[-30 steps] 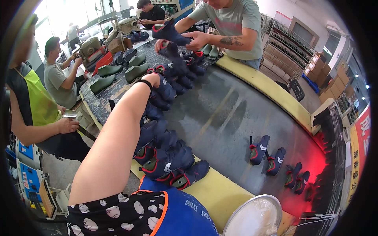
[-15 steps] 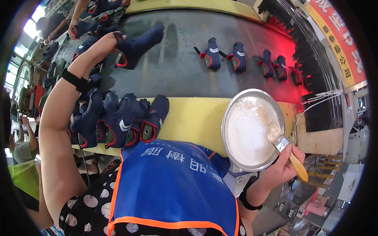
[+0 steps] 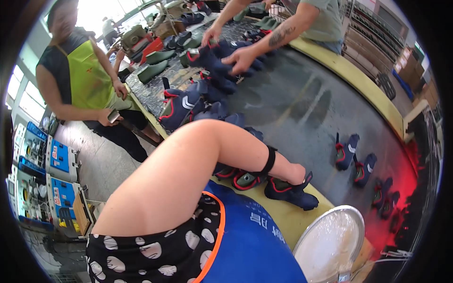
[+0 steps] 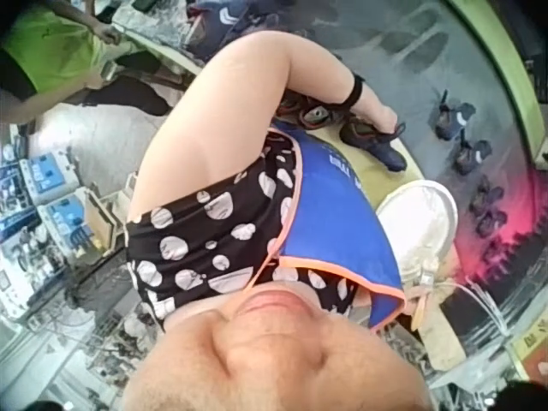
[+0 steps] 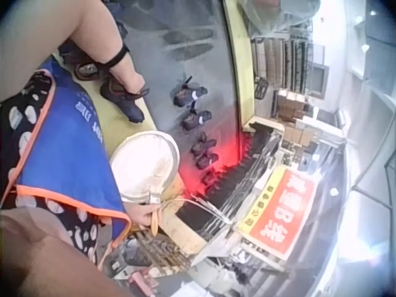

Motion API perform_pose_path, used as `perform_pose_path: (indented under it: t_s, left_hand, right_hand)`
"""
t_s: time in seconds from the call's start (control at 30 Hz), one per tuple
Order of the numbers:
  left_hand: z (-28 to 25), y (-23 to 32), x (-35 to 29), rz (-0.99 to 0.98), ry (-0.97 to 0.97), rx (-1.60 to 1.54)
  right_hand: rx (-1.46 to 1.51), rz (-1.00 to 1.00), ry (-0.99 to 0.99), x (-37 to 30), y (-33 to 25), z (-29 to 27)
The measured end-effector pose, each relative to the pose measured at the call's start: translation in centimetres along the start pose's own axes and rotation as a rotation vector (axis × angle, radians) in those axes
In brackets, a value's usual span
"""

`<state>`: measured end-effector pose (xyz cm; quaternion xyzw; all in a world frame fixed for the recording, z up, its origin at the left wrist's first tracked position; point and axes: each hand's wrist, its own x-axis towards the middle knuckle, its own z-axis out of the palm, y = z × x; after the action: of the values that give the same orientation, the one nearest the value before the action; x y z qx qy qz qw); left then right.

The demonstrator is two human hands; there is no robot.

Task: Apply adhesive to shoe soles using a brush and place them on a conveyor.

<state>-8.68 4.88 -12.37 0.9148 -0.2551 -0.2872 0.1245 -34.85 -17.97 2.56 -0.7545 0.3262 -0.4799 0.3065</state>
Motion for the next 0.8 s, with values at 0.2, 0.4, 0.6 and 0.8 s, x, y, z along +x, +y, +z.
perform_pose_path:
  t_s: [0.2,0.4,0.6,0.8]
  left_hand:
    - [-4.7,-2.1,-6.7,0.057,-0.156,-0.115]
    - [-16.3,-6.3,-22.8,0.099,-0.112,0.162]
    - [-8.8,-9.9,-34.4,-0.288,0.5,0.157]
    - [3.3,-12.8,-37.8,-0.687,1.35,-0.18]
  right_hand:
    - [0.091,-0.062,-0.058,-0.1,-0.2,1.9]
    - [0.091,-0.002,-0.049,0.0,1.2,2.5]
    - [0.104,0.007,-0.071,0.4,1.1,3.9]
    - [0.162,-0.192,-0.131,2.6,-0.9,6.0]
